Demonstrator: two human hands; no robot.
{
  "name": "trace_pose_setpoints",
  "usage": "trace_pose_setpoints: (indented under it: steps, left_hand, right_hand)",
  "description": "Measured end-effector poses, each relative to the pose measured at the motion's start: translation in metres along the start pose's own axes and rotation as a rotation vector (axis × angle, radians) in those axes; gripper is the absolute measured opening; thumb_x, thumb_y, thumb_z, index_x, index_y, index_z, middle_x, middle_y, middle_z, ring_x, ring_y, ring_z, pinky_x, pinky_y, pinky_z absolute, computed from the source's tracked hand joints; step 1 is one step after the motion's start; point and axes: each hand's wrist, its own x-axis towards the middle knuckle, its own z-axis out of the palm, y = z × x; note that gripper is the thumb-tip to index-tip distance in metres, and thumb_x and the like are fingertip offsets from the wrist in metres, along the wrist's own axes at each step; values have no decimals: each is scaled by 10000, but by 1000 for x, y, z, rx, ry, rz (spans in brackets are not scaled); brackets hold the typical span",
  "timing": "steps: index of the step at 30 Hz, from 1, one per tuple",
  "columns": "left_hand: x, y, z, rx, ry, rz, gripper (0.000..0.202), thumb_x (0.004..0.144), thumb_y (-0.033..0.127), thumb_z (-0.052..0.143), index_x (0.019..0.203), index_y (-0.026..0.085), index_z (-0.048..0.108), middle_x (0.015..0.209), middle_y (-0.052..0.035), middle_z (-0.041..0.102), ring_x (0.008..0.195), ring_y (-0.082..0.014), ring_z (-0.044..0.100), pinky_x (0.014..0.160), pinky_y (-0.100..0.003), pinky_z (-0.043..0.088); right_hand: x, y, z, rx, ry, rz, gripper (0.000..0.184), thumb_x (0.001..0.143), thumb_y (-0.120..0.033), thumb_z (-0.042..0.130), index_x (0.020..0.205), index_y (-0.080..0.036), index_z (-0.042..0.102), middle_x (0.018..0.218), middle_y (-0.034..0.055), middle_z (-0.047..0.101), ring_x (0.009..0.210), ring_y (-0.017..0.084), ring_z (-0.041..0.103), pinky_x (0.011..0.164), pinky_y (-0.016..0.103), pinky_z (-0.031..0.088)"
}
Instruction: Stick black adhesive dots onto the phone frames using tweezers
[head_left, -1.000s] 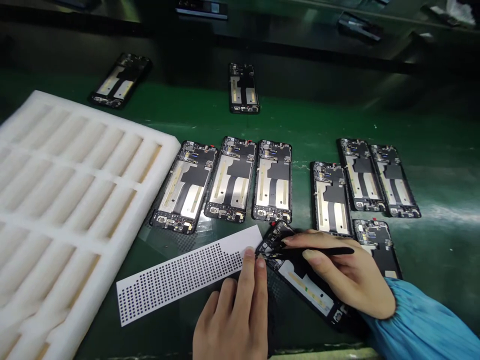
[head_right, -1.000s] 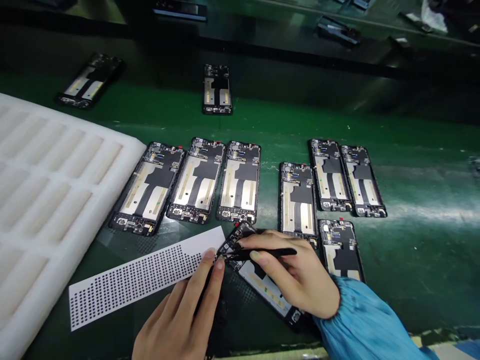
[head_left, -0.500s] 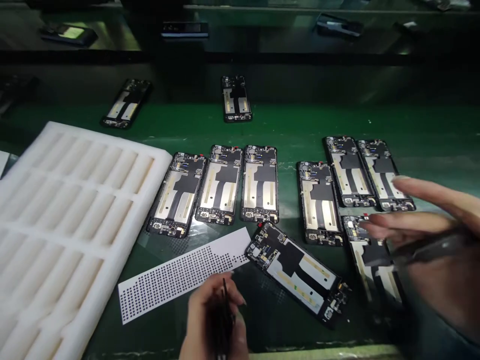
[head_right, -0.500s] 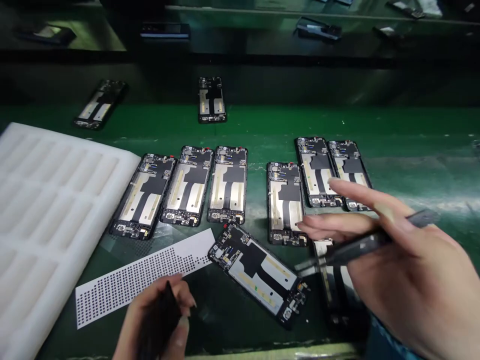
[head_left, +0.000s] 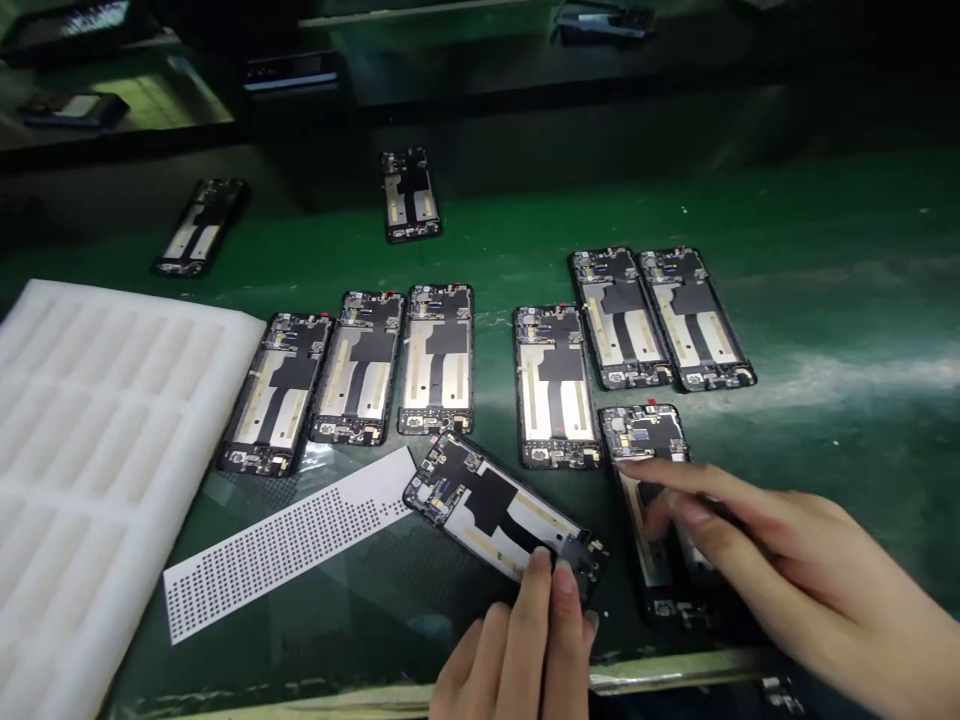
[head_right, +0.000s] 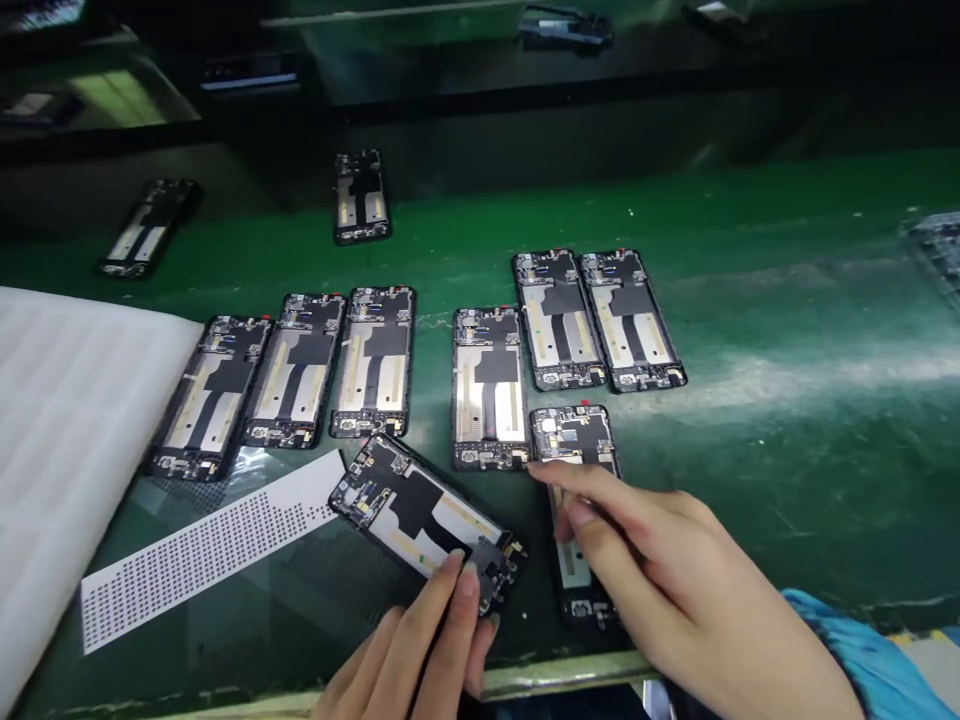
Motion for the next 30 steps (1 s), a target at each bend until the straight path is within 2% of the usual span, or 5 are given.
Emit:
trace_pose_setpoints:
  steps: [2, 7, 12, 21, 30]
  left_hand:
    - [-6, 8, 9, -20, 2, 11, 187, 956, 185, 650, 1118, 118, 715, 1048, -70, 805, 589, -132, 702, 511, -276, 550]
    - [-14, 17, 25, -18, 22, 30, 212, 928, 145, 680, 1125, 84, 726, 1093, -108, 793, 665, -150, 726, 576, -292, 560]
    - [-12, 15, 29, -24, 43, 18, 265, 866, 86, 740, 1130, 74, 722, 1088, -121, 794, 660, -140, 714, 589, -277, 549]
    - [-12, 17, 25, -37, -63, -25, 254, 963, 149, 611, 1189, 95, 713, 1209, -147, 752, 908, -214, 772, 618, -271, 606]
    - [-8, 11, 7, 21, -188, -79, 371, 900, 50, 557, 1174, 212, 747, 1363, -168, 659, 545, -154, 696, 404, -259, 537]
  right_hand:
    - [-2, 4, 3, -28, -55, 7, 303, 1047, -277, 451, 1282, -268, 642, 741, -29, 749, 562, 130, 710, 482, 196, 554]
    - [1, 5, 14, -138, -203, -47, 323, 990, -177, 413, 1195, -148, 661, 781, 57, 778, 456, 149, 643, 318, 238, 383]
    - [4, 0, 19, -83, -328, 10, 246, 992, -171, 401, 972, -230, 639, 718, -1, 717, 603, 179, 700, 513, 260, 502]
    - [5, 3, 22, -88, -319, -33, 231, 962, -151, 464, 918, -223, 678, 785, 33, 755, 655, 196, 728, 581, 272, 515]
    - [8, -3, 20, -155, -431, -69, 231, 1005, -196, 468, 983, -215, 697, 731, 29, 729, 633, 206, 709, 559, 288, 463]
